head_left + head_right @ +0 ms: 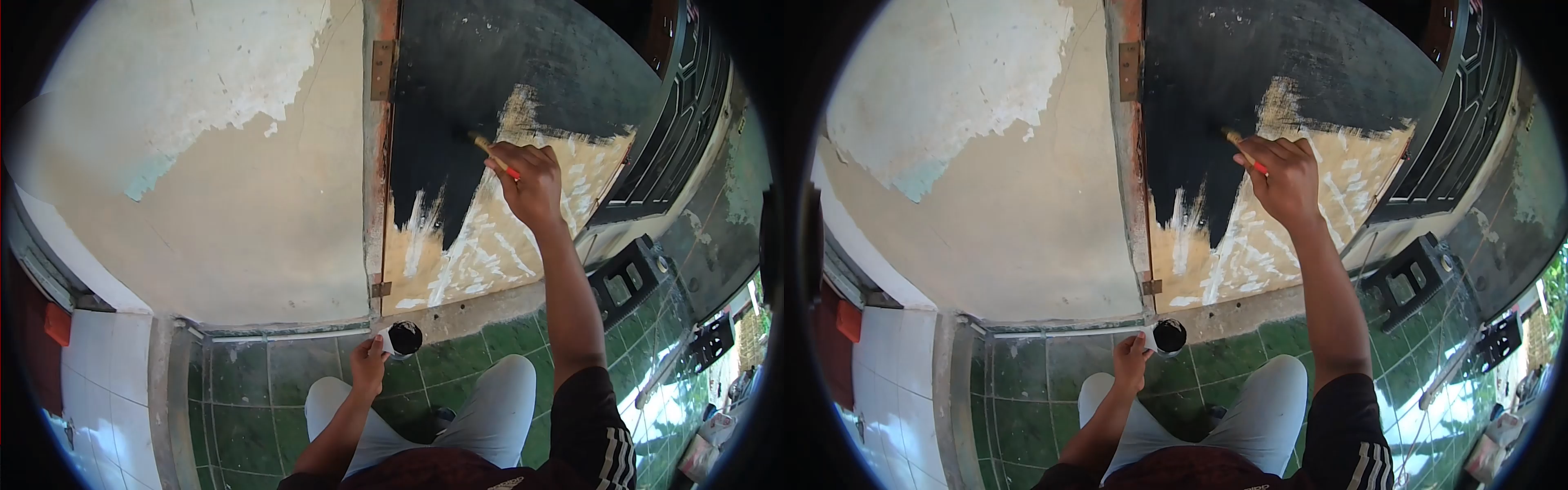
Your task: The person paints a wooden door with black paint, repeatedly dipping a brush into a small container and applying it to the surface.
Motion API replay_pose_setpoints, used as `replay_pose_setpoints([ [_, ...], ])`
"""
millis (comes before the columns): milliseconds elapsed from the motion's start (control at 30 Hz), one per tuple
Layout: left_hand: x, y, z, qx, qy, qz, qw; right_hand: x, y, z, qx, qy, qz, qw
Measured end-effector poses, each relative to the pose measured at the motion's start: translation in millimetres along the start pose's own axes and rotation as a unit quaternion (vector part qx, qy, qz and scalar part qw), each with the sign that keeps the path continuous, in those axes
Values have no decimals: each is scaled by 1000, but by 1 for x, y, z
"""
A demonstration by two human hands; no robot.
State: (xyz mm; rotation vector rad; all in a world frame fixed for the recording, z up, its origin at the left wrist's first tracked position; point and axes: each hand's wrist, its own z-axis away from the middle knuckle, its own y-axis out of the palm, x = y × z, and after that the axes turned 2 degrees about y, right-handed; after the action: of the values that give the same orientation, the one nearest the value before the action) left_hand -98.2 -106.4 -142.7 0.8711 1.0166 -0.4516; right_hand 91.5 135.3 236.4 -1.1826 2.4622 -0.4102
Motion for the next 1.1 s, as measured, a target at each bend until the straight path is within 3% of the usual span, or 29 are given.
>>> replay_pose_setpoints([
  [100, 10, 6, -17, 16, -17, -29, 999, 23, 37, 50, -96, -16, 40, 994],
  [167, 11, 13, -25, 21, -24, -50, 998, 41, 65, 97, 19, -22, 82, 996],
  [233, 11, 18, -33, 32, -32, -65, 997, 57, 93, 153, 23, 5, 66, 998],
  [367, 21, 28, -52, 52, -25, -42, 997, 83, 99, 205, 145, 47, -21, 988],
  [533, 62, 34, -70, 53, -8, -71, 996, 52, 86, 169, 318, 92, -93, 939],
  [567, 69, 35, -71, 49, -13, -68, 996, 36, 89, 149, 250, 57, -96, 962],
  [600, 78, 34, -69, 43, -16, -66, 997, 35, 72, 108, 228, 99, -150, 957],
  [633, 86, 31, -67, 35, -18, -66, 997, 20, 66, 85, 231, 87, -69, 967],
  [700, 100, 28, -65, 18, -24, -47, 998, 19, 41, 41, 146, 37, -27, 988],
  [867, 119, 15, -57, -3, -58, -35, 998, 44, 32, 45, -69, -15, 74, 995],
  [1033, 105, 21, -61, -2, -38, -61, 997, 64, 88, 167, 67, 11, 58, 996],
  [1100, 108, 21, -69, -4, -2, -21, 1000, 72, 94, 211, 186, 28, 37, 981],
])
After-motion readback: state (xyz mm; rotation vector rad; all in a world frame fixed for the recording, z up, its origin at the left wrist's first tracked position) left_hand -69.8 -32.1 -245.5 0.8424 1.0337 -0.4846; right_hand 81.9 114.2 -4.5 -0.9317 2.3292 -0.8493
